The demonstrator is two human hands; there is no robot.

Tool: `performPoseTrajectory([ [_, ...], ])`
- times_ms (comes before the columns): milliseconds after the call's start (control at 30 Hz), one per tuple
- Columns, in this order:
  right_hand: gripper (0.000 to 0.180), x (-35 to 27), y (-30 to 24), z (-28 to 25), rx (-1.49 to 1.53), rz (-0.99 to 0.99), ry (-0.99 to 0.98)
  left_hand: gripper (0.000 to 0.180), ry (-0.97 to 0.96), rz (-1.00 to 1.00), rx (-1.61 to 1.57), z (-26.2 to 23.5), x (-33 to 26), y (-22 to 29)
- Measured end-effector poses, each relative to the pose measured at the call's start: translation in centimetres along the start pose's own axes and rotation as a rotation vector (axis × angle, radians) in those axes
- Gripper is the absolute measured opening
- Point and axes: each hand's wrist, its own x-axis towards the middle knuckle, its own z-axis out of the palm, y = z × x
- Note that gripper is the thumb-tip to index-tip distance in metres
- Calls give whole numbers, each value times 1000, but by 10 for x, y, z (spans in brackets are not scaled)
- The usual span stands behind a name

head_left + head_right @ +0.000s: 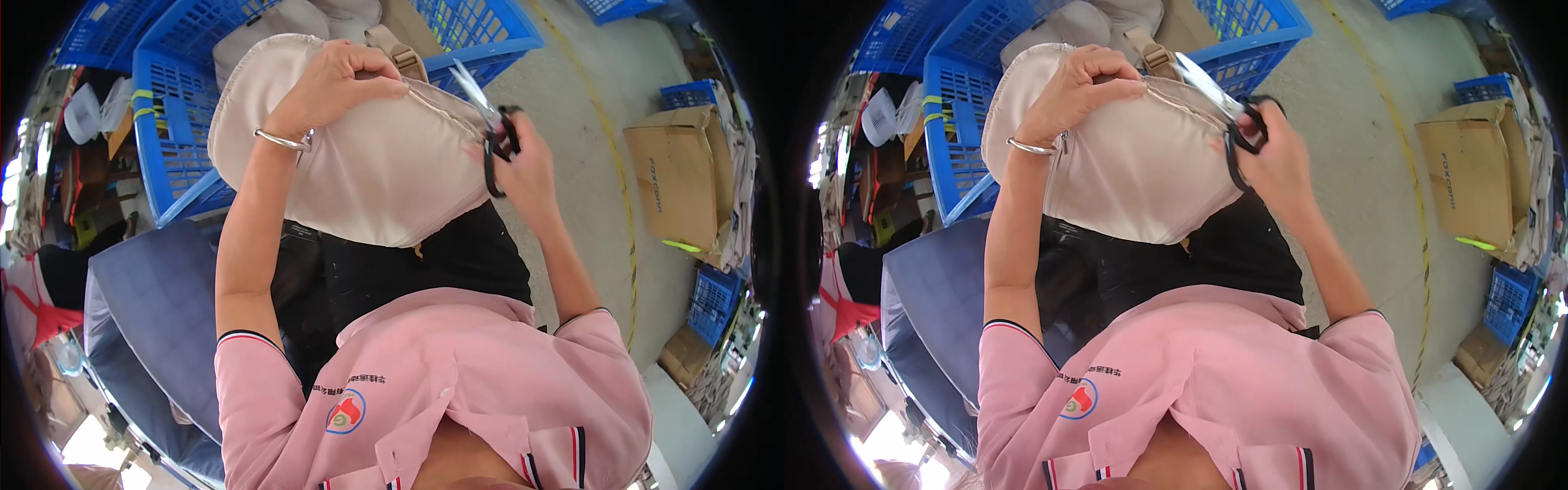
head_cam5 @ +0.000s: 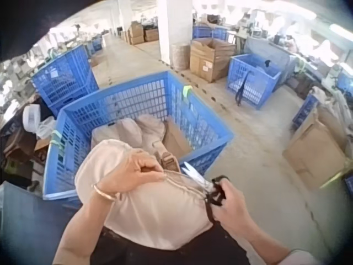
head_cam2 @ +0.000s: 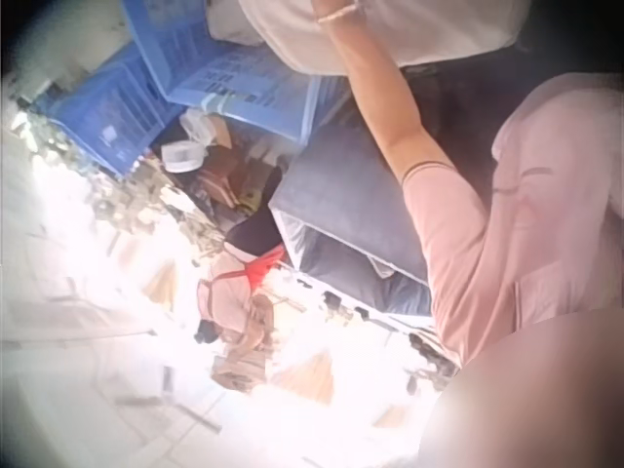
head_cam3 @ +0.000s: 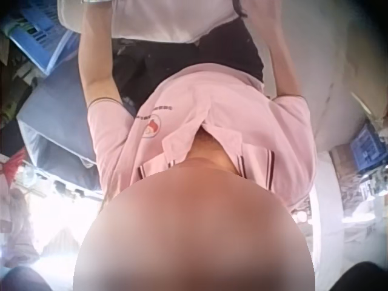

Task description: Trimming threads and labels from finished backpacks using scissors.

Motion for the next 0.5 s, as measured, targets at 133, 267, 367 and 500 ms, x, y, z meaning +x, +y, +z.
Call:
performPoseTrajectory([
  [133,31,23,0,1,61,-82,-9,12,-30,-53,-14,7,9,3],
  [267,35,31,0,-6,62,-78,-120,9,26,19,-39,0,3,0],
  [367,44,29,4,-15,-151,-149,-142,11,28,-90,-2,-12,-4,-4],
  [500,64,22,8,-24,-526,-359,-153,13,28,-57,4,-21,-6,-21],
])
